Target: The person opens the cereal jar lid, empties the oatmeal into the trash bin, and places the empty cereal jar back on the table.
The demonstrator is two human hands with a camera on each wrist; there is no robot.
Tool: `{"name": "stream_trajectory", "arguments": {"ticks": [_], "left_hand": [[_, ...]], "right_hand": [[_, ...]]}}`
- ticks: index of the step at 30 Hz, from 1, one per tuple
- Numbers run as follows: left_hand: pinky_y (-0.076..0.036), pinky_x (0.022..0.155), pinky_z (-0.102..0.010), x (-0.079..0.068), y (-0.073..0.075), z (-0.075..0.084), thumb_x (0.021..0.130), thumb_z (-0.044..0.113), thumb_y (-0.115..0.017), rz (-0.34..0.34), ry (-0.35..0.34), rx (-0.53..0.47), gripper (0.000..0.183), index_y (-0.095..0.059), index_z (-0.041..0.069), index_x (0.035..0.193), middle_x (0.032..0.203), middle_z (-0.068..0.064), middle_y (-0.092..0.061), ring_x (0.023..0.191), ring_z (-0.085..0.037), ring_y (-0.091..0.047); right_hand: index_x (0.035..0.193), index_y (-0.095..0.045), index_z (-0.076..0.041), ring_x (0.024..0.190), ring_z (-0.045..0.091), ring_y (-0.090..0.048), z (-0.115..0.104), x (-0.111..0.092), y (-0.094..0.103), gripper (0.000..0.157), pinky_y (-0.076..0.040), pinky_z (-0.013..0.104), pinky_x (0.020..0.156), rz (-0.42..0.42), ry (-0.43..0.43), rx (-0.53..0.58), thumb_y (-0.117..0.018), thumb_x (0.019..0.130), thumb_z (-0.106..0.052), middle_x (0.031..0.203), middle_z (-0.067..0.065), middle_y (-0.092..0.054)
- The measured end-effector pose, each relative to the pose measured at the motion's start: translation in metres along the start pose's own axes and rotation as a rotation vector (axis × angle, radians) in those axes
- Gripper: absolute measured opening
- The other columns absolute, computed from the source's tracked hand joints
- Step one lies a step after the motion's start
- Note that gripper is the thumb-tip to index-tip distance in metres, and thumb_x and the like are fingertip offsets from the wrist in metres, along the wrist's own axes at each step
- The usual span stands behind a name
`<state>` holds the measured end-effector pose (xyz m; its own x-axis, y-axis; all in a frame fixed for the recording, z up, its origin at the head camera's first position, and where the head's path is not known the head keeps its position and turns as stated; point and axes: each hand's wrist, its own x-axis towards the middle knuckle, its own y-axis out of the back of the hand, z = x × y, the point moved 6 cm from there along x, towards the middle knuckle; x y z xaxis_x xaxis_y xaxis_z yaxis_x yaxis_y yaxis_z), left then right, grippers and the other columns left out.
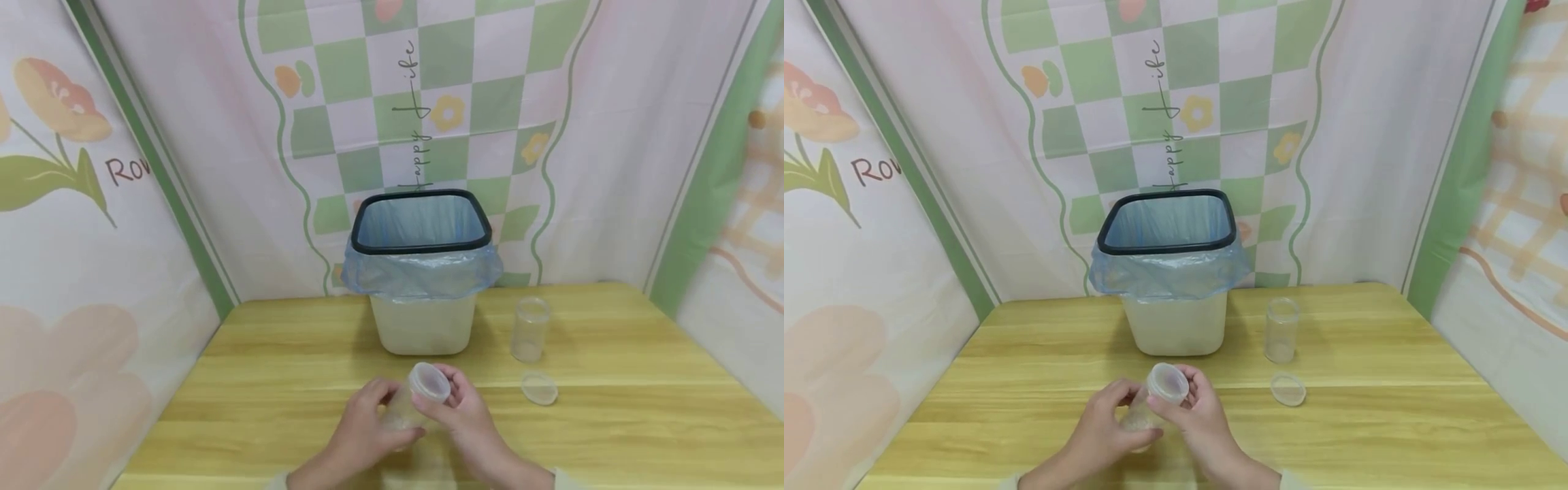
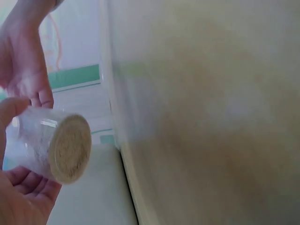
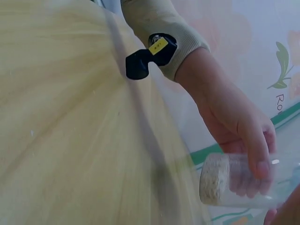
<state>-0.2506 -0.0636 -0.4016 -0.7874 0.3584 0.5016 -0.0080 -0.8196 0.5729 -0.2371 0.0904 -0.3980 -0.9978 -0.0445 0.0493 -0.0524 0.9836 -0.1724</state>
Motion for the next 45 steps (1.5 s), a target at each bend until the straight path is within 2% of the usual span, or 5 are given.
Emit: {"name": "stream_trajectory", "arguments": {"ticks": [14,20,24,34,45], "left_hand": [[-0.05,0.09,-0.032,0.001,-0.005,-0.016,0.077,0.021,-0.082,-0.309,0.093,-0.358,0.042,-0.068,0.012,0.115,0.108,-0.008,-0.067,0.097,-0.015,-0.062],[-0.05,0.09,-0.033,-0.001,-0.008,-0.018,0.077,0.021,-0.081,-0.319,0.089,-0.363,0.045,-0.066,0.013,0.118,0.11,-0.011,-0.067,0.099,-0.02,-0.063],[-0.05,0.088,-0.032,0.001,-0.006,-0.018,0.077,0.024,-0.082,-0.276,0.091,-0.308,0.044,-0.066,0.012,0.116,0.106,-0.004,-0.068,0.097,-0.016,-0.063],[-0.052,0.075,-0.027,0.004,-0.003,-0.003,0.071,0.036,-0.086,-0.021,0.08,-0.032,0.049,-0.064,0.009,0.106,0.097,0.0,-0.065,0.087,-0.013,-0.061],[-0.051,0.07,-0.024,0.002,-0.005,0.011,0.064,0.032,-0.09,0.122,-0.056,0.143,0.052,-0.06,0.009,0.099,0.089,0.004,-0.058,0.08,-0.008,-0.055]], "right_hand": [[0.141,-0.031,0.014,0.119,0.02,-0.055,-0.006,0.005,0.008,0.059,-0.045,0.031,0.099,-0.55,0.117,0.03,-0.061,0.092,-0.001,0.132,0.016,-0.053],[0.146,-0.023,0.012,0.125,0.019,-0.049,-0.004,0.004,0.008,0.064,-0.041,0.029,0.102,-0.614,0.122,0.037,-0.058,0.095,-0.003,0.139,0.02,-0.047],[0.15,-0.018,0.006,0.13,0.026,-0.043,-0.006,0.002,0.006,0.072,-0.037,0.032,0.106,-0.539,0.085,-0.007,-0.061,0.094,-0.006,0.144,0.023,-0.04],[0.135,-0.041,0.003,0.119,0.025,-0.052,-0.006,-0.003,0.003,0.06,-0.045,0.031,0.097,-0.041,0.011,0.026,-0.073,0.084,-0.005,0.13,0.015,-0.055],[0.131,-0.036,0.005,0.122,0.031,-0.049,-0.003,-0.005,-0.001,0.063,-0.036,0.047,0.104,0.128,-0.03,-0.039,-0.075,0.084,-0.012,0.13,0.018,-0.053]]}}
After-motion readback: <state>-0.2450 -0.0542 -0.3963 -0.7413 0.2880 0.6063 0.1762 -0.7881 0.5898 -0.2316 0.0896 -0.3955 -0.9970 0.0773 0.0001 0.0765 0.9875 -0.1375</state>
